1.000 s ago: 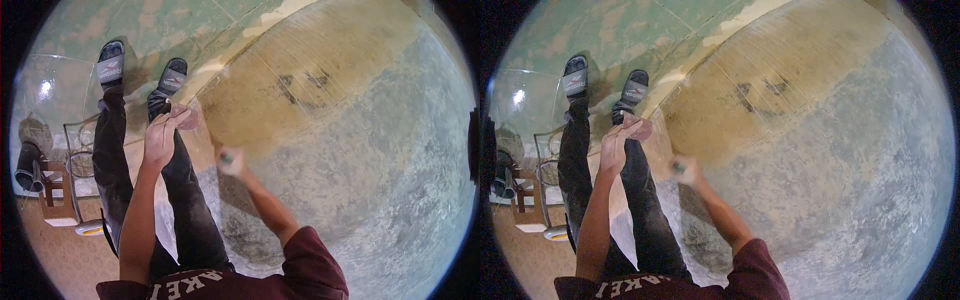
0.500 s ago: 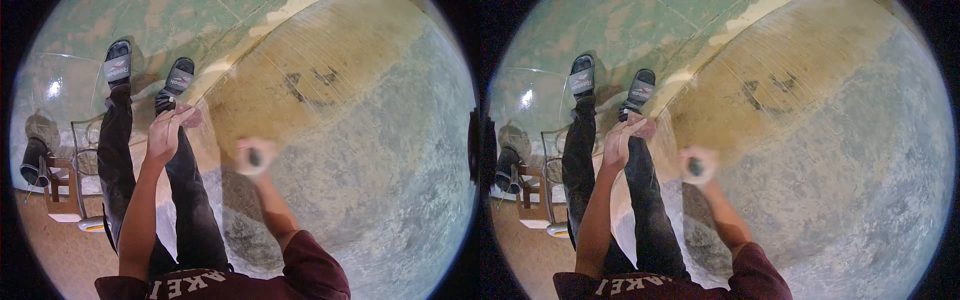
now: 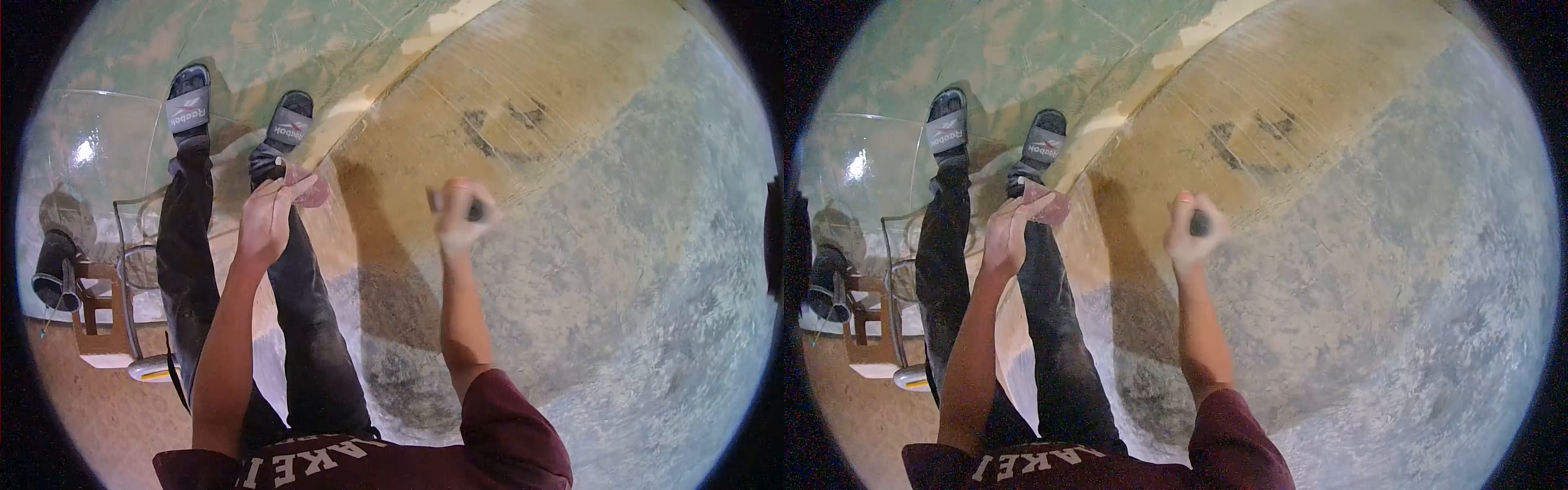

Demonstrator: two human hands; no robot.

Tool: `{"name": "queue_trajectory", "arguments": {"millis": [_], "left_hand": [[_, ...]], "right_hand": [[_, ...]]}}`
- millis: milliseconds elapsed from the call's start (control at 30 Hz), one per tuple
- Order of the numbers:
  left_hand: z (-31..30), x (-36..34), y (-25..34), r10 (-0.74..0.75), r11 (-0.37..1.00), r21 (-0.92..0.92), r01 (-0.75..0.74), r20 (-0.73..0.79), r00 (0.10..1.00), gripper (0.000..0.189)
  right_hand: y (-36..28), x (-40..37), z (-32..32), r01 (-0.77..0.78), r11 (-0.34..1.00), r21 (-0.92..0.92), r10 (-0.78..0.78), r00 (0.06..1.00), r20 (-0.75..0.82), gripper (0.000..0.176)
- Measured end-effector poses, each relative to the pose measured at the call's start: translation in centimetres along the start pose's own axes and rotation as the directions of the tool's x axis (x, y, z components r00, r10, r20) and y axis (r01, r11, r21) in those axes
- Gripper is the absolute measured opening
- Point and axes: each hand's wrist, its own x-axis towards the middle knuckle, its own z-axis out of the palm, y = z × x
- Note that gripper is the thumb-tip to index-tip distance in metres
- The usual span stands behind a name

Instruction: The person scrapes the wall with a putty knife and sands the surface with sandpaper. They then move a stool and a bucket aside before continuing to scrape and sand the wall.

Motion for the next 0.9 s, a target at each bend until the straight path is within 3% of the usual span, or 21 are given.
{"name": "queue_trajectory", "arguments": {"millis": [67,100,167,233,267,300,333,433,467,500,533,567,667,733,833,900], "left_hand": [[-0.9,0.3,0.5,-0.022,1.0,0.006,0.022,0.012,1.0,0.045],[-1.0,0.5,0.7,-0.06,0.998,0.008,0.06,0.017,0.998,0.047],[-1.2,0.7,0.5,-0.078,0.997,0.015,0.078,0.017,0.997,0.048],[-1.2,0.2,0.2,-0.117,0.993,0.018,0.117,0.022,0.993,0.049],[-1.2,0.2,0.2,-0.083,0.995,0.057,0.081,0.031,0.996,0.049],[-1.1,0.1,0.1,-0.05,0.994,0.096,0.045,0.045,0.998,0.05],[-1.2,0.0,0.0,-0.053,0.994,0.099,0.048,0.048,0.997,0.05],[-1.6,0.2,0.1,-0.081,0.994,0.08,0.077,0.039,0.996,0.05],[-1.6,0.4,-0.1,-0.062,0.998,0.031,0.062,-0.008,0.998,0.046],[-1.6,-0.1,-0.2,-0.058,0.998,-0.019,0.058,-0.048,0.997,0.043],[-1.8,-0.9,-0.1,-0.073,0.997,-0.015,0.072,-0.039,0.997,0.043],[-2.2,-1.1,0.1,-0.032,0.999,0.039,0.033,-0.02,0.999,0.044],[-3.2,-3.6,1.3,0.013,0.997,0.072,-0.014,0.02,1.0,0.046],[-3.8,-5.3,1.7,-0.065,0.998,-0.016,0.066,0.06,0.996,0.047],[-7.0,-8.4,9.5,0.031,0.995,-0.098,-0.022,0.087,0.996,0.047],[-10.1,-11.4,13.1,0.22,0.916,0.32,-0.241,0.102,0.97,0.047]], "right_hand": [[6.1,-2.0,0.9,-0.102,0.988,-0.117,0.106,0.994,0.029,0.009],[8.4,-7.1,3.8,-0.218,0.973,-0.077,0.228,0.959,0.171,0.009],[2.6,-7.3,5.8,0.013,0.998,0.059,-0.036,0.906,0.423,0.008],[-1.4,-3.0,3.7,-0.053,0.992,0.113,0.012,0.942,0.335,0.007],[-4.1,0.8,1.6,-0.01,0.986,0.167,-0.021,0.983,0.182,0.007],[-4.8,3.8,-0.1,0.205,0.979,-0.023,-0.206,0.976,-0.072,0.008],[-3.9,5.4,-1.9,0.019,0.994,0.111,0.002,0.982,-0.187,0.009],[2.7,3.2,-2.9,-0.045,0.99,0.137,0.079,0.963,-0.259,0.012],[3.5,-1.0,-0.1,-0.361,0.933,-0.002,0.36,0.931,-0.062,0.018],[7.3,-7.6,3.8,-0.328,0.938,-0.116,0.316,0.942,-0.109,0.019],[5.8,-11.6,6.1,-0.403,0.906,0.128,0.402,0.915,0.037,0.022],[3.3,-14.1,7.5,-0.404,0.912,0.069,0.39,0.908,0.151,0.022],[-2.4,-15.6,7.5,-0.445,0.891,0.093,0.446,0.895,0.013,0.022],[-5.1,-14.2,4.1,-0.406,0.914,-0.02,0.406,0.912,0.054,0.023],[-8.2,-14.3,-0.2,-0.298,0.952,0.068,0.302,0.952,-0.054,0.024],[-10.7,-15.5,-3.2,-0.291,0.951,0.103,0.301,0.949,-0.099,0.024]]}}
